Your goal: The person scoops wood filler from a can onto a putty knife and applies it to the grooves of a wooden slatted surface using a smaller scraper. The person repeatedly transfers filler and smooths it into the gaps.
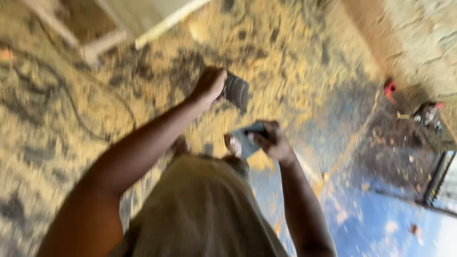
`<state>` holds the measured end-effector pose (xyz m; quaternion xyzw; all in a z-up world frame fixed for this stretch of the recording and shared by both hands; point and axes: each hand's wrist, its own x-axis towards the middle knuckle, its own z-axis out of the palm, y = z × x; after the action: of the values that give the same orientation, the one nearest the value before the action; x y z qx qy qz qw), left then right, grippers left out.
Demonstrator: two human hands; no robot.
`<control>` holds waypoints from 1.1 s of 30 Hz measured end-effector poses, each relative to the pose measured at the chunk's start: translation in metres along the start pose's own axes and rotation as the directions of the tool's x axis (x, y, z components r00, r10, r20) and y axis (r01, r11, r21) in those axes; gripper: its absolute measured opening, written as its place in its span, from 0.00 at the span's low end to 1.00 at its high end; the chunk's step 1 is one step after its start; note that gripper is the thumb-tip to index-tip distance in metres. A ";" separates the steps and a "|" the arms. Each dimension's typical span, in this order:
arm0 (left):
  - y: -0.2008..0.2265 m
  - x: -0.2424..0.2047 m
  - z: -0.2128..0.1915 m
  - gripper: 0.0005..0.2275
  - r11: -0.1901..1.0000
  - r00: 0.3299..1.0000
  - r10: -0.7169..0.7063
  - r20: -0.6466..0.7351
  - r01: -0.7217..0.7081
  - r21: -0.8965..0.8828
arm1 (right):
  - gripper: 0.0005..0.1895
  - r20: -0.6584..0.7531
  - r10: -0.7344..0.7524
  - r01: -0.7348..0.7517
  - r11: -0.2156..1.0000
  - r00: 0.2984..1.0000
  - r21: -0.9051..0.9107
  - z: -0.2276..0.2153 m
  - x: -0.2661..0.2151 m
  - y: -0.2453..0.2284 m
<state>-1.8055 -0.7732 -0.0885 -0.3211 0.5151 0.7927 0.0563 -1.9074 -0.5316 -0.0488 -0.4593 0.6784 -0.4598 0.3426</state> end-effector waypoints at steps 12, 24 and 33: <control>0.092 0.105 0.049 0.10 0.474 0.850 0.516 -0.107 -0.388 -0.790 | 0.13 -0.168 -0.830 0.509 0.472 0.531 -0.720 -0.117 0.175 -0.034; 0.145 0.231 0.049 0.04 0.105 0.819 0.449 -0.357 -0.446 -0.889 | 0.10 0.293 -0.604 0.627 0.466 0.741 -0.624 -0.274 0.298 0.071; 0.162 0.223 -0.020 0.19 -0.048 0.720 0.563 -0.406 -0.462 -0.886 | 0.09 -0.064 0.117 -0.126 0.979 0.991 -0.160 -0.267 0.405 0.224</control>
<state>-2.0399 -0.9188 -0.0938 -0.0320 -0.0202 0.8998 -0.4347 -2.3526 -0.7943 -0.1849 -0.4307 0.7498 -0.3931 0.3127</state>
